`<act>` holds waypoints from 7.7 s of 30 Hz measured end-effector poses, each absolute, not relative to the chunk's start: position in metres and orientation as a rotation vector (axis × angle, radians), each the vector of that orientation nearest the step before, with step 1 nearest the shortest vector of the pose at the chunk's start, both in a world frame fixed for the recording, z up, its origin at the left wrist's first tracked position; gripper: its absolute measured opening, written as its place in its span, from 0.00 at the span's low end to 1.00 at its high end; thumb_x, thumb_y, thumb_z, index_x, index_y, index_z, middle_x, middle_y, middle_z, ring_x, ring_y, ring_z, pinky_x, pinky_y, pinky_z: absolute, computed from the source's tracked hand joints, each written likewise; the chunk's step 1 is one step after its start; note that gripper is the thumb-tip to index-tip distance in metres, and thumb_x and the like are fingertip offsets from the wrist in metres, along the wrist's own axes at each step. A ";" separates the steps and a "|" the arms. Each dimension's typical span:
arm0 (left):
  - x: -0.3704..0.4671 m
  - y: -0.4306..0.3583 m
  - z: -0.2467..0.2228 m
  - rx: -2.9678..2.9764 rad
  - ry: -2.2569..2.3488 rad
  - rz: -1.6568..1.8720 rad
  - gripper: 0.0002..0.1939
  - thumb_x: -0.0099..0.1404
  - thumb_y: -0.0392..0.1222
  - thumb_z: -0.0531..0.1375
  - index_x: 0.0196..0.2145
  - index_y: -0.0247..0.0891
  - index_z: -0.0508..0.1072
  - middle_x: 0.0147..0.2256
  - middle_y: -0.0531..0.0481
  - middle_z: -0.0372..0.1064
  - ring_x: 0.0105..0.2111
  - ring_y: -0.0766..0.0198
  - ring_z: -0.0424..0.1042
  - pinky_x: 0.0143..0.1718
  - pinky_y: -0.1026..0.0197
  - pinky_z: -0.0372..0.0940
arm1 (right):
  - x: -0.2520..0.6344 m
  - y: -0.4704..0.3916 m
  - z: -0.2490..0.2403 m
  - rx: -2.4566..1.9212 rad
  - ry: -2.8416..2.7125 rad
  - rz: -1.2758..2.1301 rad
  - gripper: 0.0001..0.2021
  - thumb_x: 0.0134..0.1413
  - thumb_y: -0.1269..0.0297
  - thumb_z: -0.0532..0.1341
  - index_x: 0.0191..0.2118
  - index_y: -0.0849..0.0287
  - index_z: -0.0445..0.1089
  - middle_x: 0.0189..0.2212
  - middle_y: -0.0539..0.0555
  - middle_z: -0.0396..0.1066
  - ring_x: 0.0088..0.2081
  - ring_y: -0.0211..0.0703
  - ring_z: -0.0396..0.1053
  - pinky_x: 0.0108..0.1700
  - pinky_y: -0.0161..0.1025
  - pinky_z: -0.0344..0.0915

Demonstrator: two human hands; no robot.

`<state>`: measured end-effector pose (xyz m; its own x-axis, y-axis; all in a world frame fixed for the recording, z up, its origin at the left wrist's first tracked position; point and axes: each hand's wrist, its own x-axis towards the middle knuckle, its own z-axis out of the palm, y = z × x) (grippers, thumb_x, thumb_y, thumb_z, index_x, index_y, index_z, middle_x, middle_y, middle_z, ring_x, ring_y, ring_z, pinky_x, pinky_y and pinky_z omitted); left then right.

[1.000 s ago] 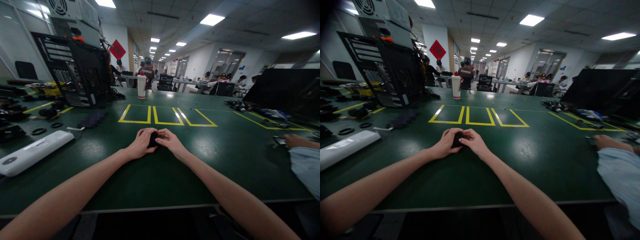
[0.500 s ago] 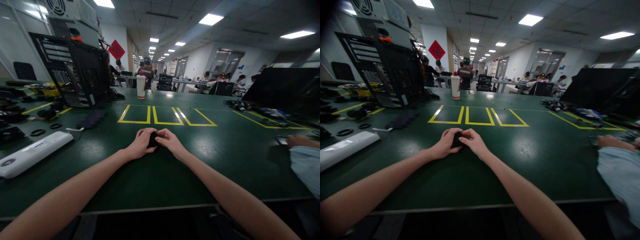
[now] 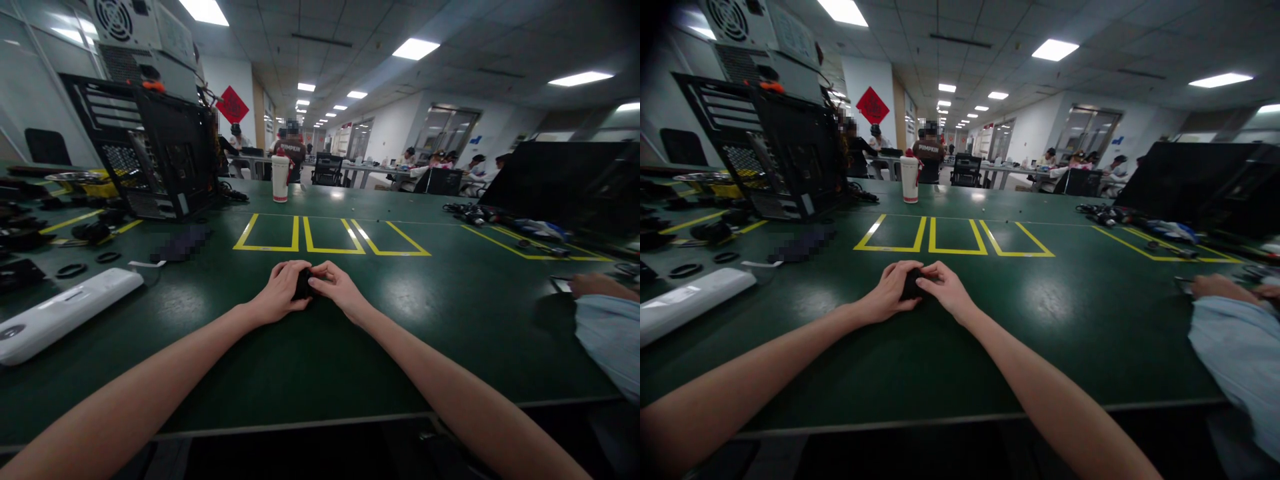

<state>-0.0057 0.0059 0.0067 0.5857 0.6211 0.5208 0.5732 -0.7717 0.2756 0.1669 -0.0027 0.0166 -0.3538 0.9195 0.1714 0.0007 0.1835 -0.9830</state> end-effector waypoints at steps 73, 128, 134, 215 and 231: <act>-0.006 0.006 0.006 2.722 1.052 0.932 0.30 0.53 0.40 0.57 0.51 0.40 0.48 0.48 0.45 0.55 0.51 0.56 0.55 0.53 0.47 0.46 | 0.167 -0.003 0.012 -0.840 -1.572 1.319 0.17 0.36 0.66 0.65 0.36 0.57 0.61 0.36 0.49 0.64 0.40 0.38 0.65 0.47 0.43 0.61; -0.006 0.003 0.008 2.707 1.031 0.941 0.29 0.54 0.40 0.56 0.51 0.41 0.48 0.47 0.45 0.56 0.50 0.56 0.56 0.53 0.48 0.46 | 0.167 0.001 0.009 -0.904 -1.582 1.294 0.17 0.42 0.61 0.61 0.41 0.56 0.63 0.38 0.52 0.64 0.41 0.39 0.65 0.48 0.45 0.59; -0.006 0.004 0.007 2.718 1.044 0.945 0.29 0.54 0.40 0.57 0.51 0.40 0.48 0.47 0.44 0.56 0.50 0.56 0.55 0.53 0.48 0.46 | 0.168 -0.003 0.010 -0.805 -1.601 1.308 0.17 0.38 0.66 0.64 0.37 0.56 0.62 0.36 0.49 0.64 0.41 0.38 0.64 0.47 0.43 0.60; -0.006 0.004 0.008 2.716 1.050 0.936 0.29 0.54 0.41 0.57 0.51 0.40 0.48 0.47 0.45 0.56 0.50 0.56 0.56 0.53 0.49 0.46 | 0.169 -0.002 0.007 -0.808 -1.554 1.341 0.14 0.40 0.65 0.63 0.36 0.55 0.63 0.37 0.49 0.64 0.42 0.39 0.64 0.47 0.43 0.61; -0.006 0.003 0.008 2.718 1.049 0.931 0.29 0.54 0.41 0.56 0.51 0.40 0.48 0.47 0.45 0.55 0.50 0.56 0.55 0.53 0.49 0.47 | 0.170 0.001 0.006 -0.803 -1.527 1.395 0.14 0.40 0.65 0.63 0.36 0.55 0.62 0.37 0.50 0.64 0.41 0.39 0.64 0.46 0.43 0.61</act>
